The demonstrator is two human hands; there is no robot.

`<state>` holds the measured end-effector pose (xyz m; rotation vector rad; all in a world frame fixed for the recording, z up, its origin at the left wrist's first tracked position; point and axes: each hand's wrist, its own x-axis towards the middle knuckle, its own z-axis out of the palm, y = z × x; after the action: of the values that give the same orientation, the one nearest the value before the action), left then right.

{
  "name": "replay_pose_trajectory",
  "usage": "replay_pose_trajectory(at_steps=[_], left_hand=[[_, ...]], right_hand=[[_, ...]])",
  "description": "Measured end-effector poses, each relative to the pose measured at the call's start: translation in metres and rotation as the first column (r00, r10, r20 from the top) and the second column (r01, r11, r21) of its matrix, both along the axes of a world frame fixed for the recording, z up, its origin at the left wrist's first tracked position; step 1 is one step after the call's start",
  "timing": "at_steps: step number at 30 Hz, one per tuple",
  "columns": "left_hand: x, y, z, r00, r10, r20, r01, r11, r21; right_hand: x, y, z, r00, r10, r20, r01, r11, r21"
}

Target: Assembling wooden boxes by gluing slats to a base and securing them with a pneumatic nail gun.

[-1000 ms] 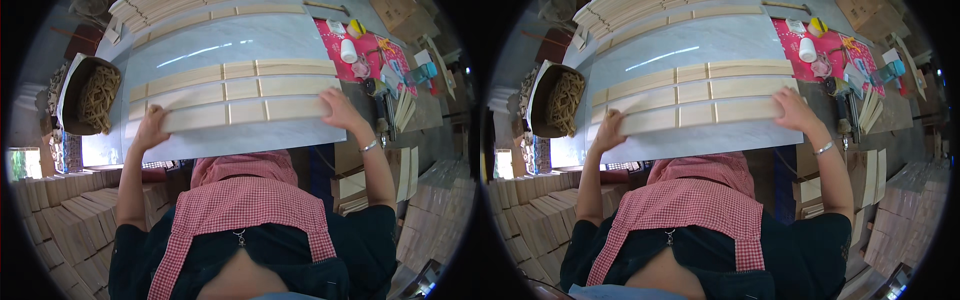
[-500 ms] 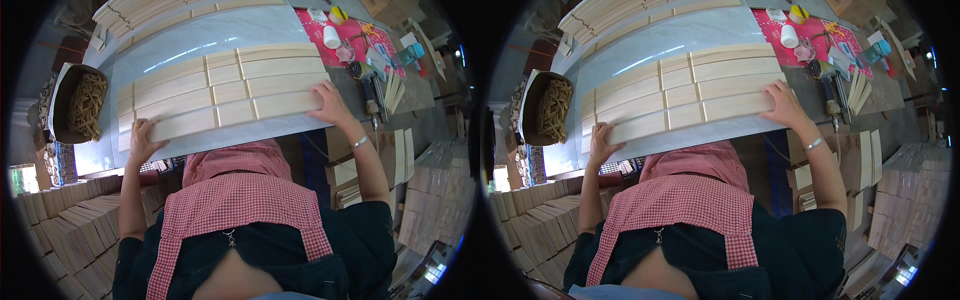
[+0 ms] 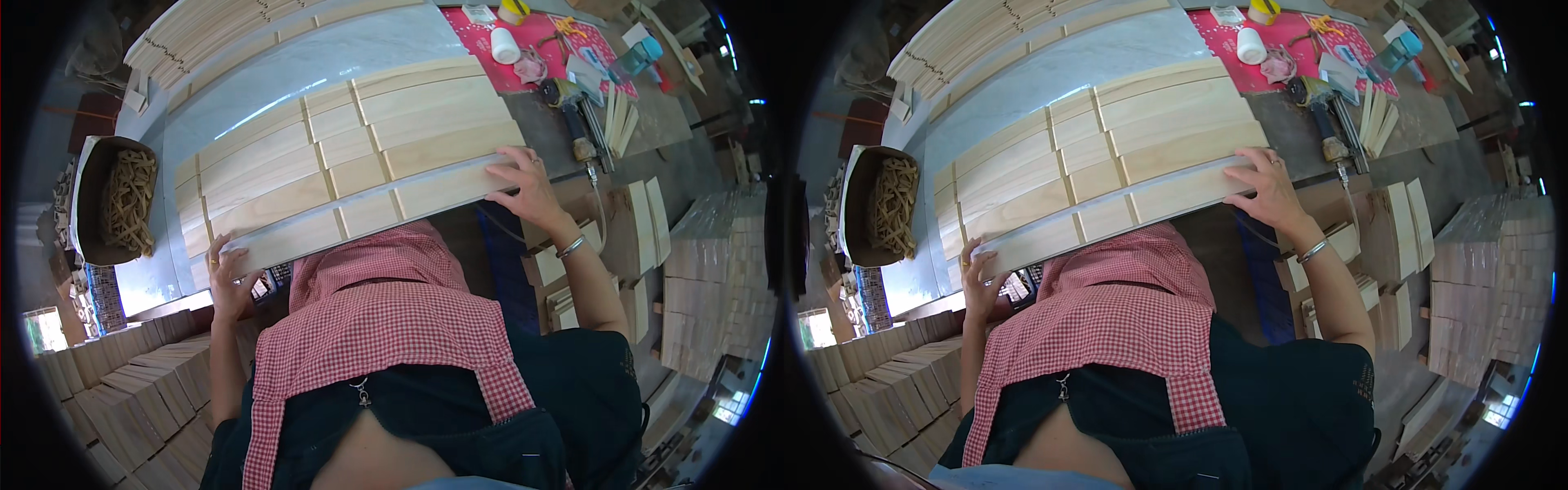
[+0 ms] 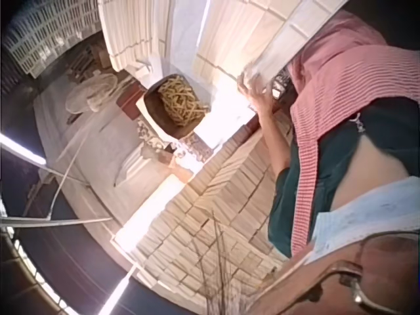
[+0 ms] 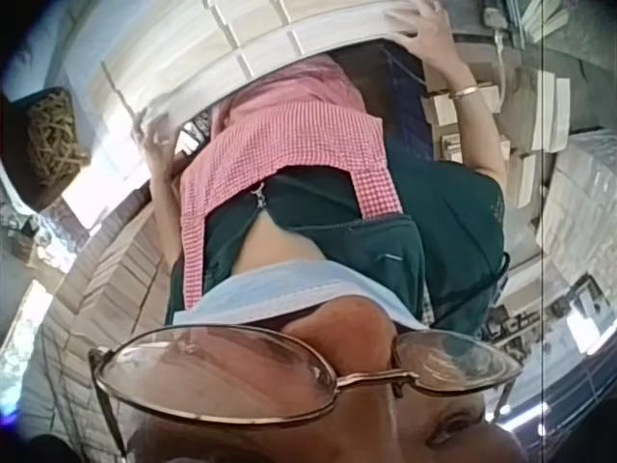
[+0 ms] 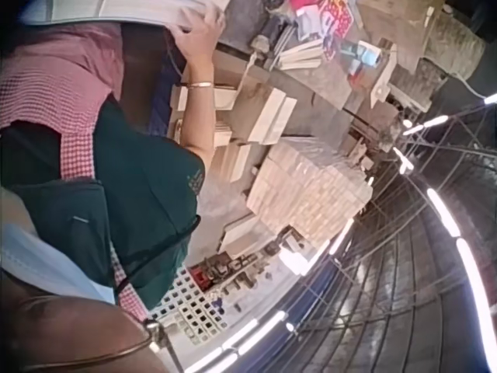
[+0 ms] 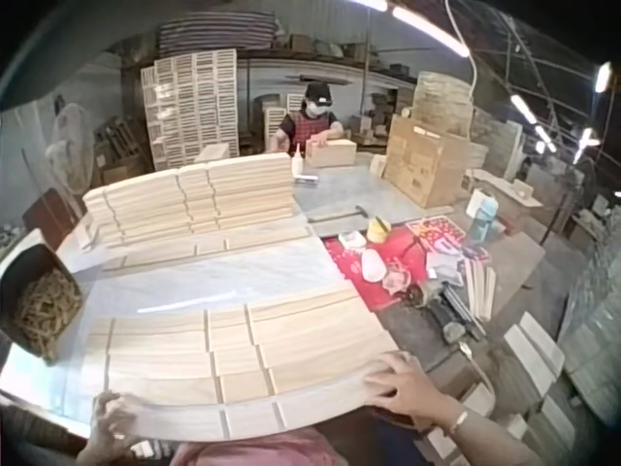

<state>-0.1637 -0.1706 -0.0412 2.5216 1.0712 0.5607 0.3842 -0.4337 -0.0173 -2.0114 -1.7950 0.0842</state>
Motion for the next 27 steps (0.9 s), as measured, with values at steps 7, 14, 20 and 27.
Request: replay_pose_trajectory(at_steps=[7, 14, 20, 27], left_hand=[[0.002, 0.013, -0.013, 0.999, 0.018, -0.037, -0.016, 0.999, 0.039], [-0.021, 0.027, -0.036, 0.903, 0.43, -0.03, -0.426, 0.901, 0.084], [-0.059, 0.047, -0.054, 0.718, 0.684, -0.129, -0.673, 0.729, 0.126], [-0.064, 0.054, -0.05, 0.721, 0.655, -0.226, -0.629, 0.755, 0.185]], right_hand=[[0.015, 0.007, -0.02, 0.984, -0.14, 0.114, 0.128, 0.986, 0.106], [0.039, 0.016, -0.064, 0.895, -0.439, -0.081, 0.443, 0.851, 0.281], [0.043, 0.02, -0.069, 0.826, -0.563, -0.027, 0.551, 0.797, 0.247], [0.026, 0.037, -0.069, 0.775, -0.632, 0.016, 0.605, 0.749, 0.271]])
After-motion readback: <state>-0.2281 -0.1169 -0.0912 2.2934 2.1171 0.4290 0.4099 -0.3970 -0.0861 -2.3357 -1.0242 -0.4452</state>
